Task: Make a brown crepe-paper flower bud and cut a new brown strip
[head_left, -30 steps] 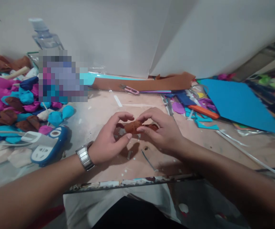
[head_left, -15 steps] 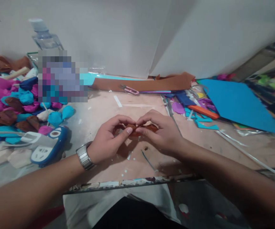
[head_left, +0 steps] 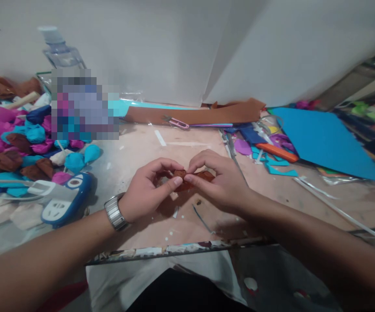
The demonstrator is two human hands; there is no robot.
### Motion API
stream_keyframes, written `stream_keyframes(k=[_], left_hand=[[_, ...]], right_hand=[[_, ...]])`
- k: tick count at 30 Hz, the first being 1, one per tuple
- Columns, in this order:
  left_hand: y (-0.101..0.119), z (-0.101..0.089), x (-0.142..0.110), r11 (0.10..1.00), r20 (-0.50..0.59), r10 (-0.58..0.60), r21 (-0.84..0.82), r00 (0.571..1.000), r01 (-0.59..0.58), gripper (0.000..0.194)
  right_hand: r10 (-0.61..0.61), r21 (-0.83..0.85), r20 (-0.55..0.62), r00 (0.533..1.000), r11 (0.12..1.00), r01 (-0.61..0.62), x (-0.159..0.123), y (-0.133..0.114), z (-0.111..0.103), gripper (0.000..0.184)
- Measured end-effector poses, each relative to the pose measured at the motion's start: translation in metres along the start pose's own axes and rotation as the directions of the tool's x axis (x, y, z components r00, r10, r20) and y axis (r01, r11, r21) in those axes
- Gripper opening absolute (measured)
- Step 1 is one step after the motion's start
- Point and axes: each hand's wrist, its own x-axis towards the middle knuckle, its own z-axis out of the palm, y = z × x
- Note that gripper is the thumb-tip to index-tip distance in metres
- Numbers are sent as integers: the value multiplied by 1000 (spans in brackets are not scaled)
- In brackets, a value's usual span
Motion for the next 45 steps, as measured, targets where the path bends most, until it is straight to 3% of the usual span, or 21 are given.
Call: stream_keyframes(k=[4,12,17,23,26,29,33,35,40,45], left_hand=[[0,0,0,996,-28,5,91,1000,-2,29],[-1,1,0,999,15,-19,-32,1000,20,34],[-1,1,-2,999,79,-37,-27,996,39,37],[-3,1,-2,999,145,-29,24,989,26,46],[-3,1,-3,997,160,-61,53,985,54,48],[-2,1,-3,998,122,-53,43,991,48,44],[-5,-2,1,999,-116,-49,-18,992,47,22],[-6,-5,4,993,-202,-97,-85,975,81,23],[-5,-7,7,988,-204,-149,-58,968,140,33],[0,-3,6,988,-196,-144,26,970,152,37]], right_hand=[[-18,0,12,1000,1000,18,1,1,0,16],[-11,11,5,1000,1000,10,3,1,-1,11],[39,-4,23,999,999,-39,3,2,0,15],[-12,37,192,981,999,5,2,1,-1,31],[-18,57,246,969,998,4,2,0,-2,28],[-1,85,210,978,996,-18,2,-1,-2,21],[65,99,45,997,993,-69,3,3,-1,18],[110,133,-37,993,986,-104,2,7,1,19],[168,246,-108,980,959,-137,-1,13,4,20],[109,198,-104,989,976,-87,0,13,3,18]])
